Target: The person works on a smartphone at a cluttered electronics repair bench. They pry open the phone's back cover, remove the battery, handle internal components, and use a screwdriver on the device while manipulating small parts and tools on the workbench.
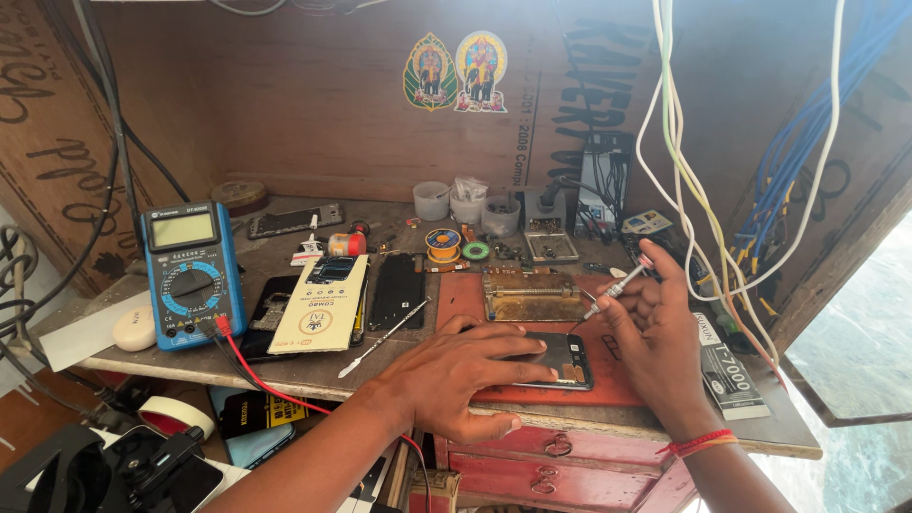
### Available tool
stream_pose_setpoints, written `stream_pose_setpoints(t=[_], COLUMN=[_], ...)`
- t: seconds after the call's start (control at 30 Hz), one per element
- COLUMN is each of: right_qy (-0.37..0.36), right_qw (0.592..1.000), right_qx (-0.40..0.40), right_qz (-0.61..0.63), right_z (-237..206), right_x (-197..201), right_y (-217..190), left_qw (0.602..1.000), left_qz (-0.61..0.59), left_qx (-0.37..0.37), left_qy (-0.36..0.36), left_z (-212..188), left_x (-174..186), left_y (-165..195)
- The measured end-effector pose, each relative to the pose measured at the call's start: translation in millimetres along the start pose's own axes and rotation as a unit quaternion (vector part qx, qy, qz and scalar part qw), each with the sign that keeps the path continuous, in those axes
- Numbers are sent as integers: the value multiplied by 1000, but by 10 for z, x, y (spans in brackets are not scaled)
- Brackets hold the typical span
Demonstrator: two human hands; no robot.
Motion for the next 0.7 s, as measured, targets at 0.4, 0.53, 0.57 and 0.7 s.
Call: stream_pose_setpoints(t=[0.4,0.53,0.57,0.7], right_qy=[-14,-11,-10,-7], right_qw=[1000,1000,1000,1000], right_qx=[16,11,10,23], right_qz=[-8,-7,-6,7], right_z=[4,-1,1,-1], right_x=[-17,-11,-10,-10], right_y=[-41,-31,-29,-38], left_qw=[1000,1000,1000,1000], left_qz=[5,5,5,5], left_qx=[-2,-11,-14,-17], left_qy=[1,6,9,11], left_z=[5,2,1,-1], left_x=[-12,-16,-11,-6], left_y=[-19,-13,-12,-8])
Point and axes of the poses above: each hand's wrist, its own z-axis towards the middle knuckle, its own x-axis out of the back of the hand, y = z × x, the point moved 6 cm from there along z, towards the middle knuckle, and after that the axes turned 12 degrees about -y, right-handed, at the moved point
